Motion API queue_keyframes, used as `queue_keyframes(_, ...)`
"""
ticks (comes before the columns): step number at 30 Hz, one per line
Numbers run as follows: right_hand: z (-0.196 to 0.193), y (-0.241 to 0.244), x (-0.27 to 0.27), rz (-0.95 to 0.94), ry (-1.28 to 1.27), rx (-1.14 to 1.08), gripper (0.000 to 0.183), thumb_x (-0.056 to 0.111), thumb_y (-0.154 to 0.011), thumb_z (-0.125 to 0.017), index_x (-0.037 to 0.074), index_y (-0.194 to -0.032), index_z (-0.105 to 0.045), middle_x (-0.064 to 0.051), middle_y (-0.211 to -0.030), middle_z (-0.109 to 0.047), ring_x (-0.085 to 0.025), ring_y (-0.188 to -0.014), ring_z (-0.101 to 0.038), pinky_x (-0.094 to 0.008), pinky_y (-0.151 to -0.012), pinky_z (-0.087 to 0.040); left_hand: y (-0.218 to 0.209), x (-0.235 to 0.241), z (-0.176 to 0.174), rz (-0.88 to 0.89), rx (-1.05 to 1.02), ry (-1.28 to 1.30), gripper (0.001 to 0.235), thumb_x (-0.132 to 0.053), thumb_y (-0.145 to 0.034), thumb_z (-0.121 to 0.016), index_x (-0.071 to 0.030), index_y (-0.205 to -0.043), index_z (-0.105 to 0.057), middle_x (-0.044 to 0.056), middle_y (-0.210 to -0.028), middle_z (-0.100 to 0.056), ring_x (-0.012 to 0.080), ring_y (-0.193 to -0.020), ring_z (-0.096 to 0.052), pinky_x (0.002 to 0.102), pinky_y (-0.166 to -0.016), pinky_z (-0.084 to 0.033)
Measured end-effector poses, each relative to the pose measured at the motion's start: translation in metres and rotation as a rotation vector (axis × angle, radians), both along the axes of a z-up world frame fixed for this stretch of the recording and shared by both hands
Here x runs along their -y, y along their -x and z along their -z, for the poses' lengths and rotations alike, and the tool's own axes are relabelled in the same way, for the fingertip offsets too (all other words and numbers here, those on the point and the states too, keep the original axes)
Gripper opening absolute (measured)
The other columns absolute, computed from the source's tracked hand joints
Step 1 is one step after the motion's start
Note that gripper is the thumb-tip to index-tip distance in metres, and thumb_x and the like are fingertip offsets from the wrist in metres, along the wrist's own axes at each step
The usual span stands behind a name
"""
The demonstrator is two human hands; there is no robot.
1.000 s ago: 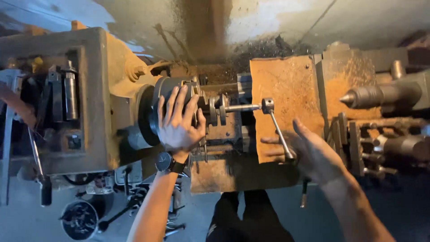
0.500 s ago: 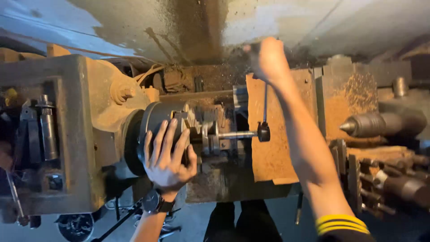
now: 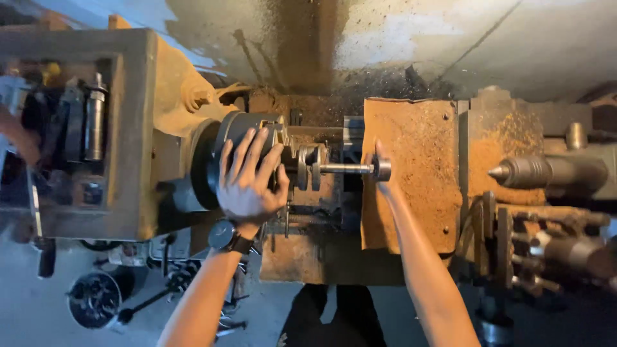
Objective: Using a lathe and precision tools to repair or modify a motorcycle crankshaft.
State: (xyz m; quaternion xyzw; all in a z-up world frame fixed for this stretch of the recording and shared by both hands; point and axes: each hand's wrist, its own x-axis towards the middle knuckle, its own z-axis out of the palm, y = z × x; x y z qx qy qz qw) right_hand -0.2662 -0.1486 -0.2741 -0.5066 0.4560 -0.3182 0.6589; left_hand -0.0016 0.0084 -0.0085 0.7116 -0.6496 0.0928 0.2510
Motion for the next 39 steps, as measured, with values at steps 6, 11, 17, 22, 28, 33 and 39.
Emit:
queue_keyframes(6,-0.224,0.042,-0.102,0.108,-0.729,-0.015,0.061,0.064,-0.096,-0.045,0.005,-0.099,-0.059,-0.006,-0.07,-0.055,-0.015,-0.05,-0.047,-0.03,-0.045,-0.037,-0.001,0.0,-0.005,-0.004,-0.014,0.051,0.037,-0.019,-0.087,-0.067,-0.012,-0.123,-0.074,0.016,-0.144,-0.062,0.033,-0.138,-0.055,0.056,-0.121,-0.035)
queue_keyframes(11,-0.223,0.079,-0.13,0.073,-0.326,-0.023,0.069,0.051,-0.095,-0.054,-0.002,-0.14,-0.056,-0.013,-0.1,-0.068,-0.012,-0.08,-0.063,-0.026,-0.072,-0.055,-0.004,0.002,-0.007,0.016,-0.033,0.039,0.036,-0.019,-0.088,-0.068,-0.012,-0.123,-0.074,0.015,-0.143,-0.062,0.0331,-0.138,-0.055,0.056,-0.12,-0.036)
queue_keyframes(17,-0.264,0.01,-0.102,0.261,0.893,-0.541,0.021,0.017,-0.106,-0.059,0.0,-0.098,-0.069,-0.016,-0.092,-0.074,-0.013,-0.058,-0.06,-0.026,-0.057,-0.046,-0.005,0.008,-0.013,-0.005,-0.048,-0.035,0.036,-0.02,-0.089,-0.067,-0.011,-0.123,-0.074,0.016,-0.143,-0.063,0.0346,-0.136,-0.056,0.056,-0.119,-0.036)
queue_keyframes(22,-0.267,-0.092,0.126,-0.156,0.666,-0.793,0.025,0.021,-0.108,-0.068,0.0,-0.097,-0.071,-0.02,-0.076,-0.064,-0.034,-0.065,-0.065,-0.042,-0.067,-0.052,-0.007,0.013,-0.012,0.01,-0.011,-0.053,0.037,-0.018,-0.088,-0.066,-0.01,-0.123,-0.074,0.018,-0.14,-0.064,0.0364,-0.134,-0.058,0.056,-0.117,-0.038)
queue_keyframes(28,-0.079,-0.07,0.125,-0.124,0.804,-0.374,0.023,0.019,-0.101,-0.069,-0.002,-0.097,-0.077,-0.015,-0.079,-0.072,-0.023,-0.069,-0.069,-0.034,-0.063,-0.053,-0.004,0.012,-0.012,0.004,-0.02,-0.044,0.035,-0.017,-0.086,-0.066,-0.01,-0.119,-0.076,0.018,-0.139,-0.065,0.036,-0.133,-0.059,0.056,-0.117,-0.04)
queue_keyframes(33,-0.052,-0.032,0.079,-0.039,0.364,-0.126,0.044,0.035,-0.108,-0.055,0.003,-0.085,-0.073,-0.006,-0.069,-0.068,-0.012,-0.058,-0.061,-0.029,-0.053,-0.044,-0.003,0.011,-0.005,0.007,-0.026,-0.032,0.036,-0.017,-0.085,-0.066,-0.011,-0.119,-0.076,0.017,-0.14,-0.064,0.0355,-0.134,-0.058,0.056,-0.118,-0.038)
queue_keyframes(39,-0.029,0.025,-0.078,0.141,-0.355,-0.075,0.067,0.065,-0.105,-0.039,0.013,-0.067,-0.057,0.002,-0.052,-0.045,-0.011,-0.043,-0.04,-0.028,-0.042,-0.028,0.002,0.002,-0.001,0.01,-0.022,0.005,0.036,-0.018,-0.087,-0.068,-0.011,-0.121,-0.075,0.016,-0.143,-0.063,0.0347,-0.137,-0.056,0.056,-0.12,-0.036)
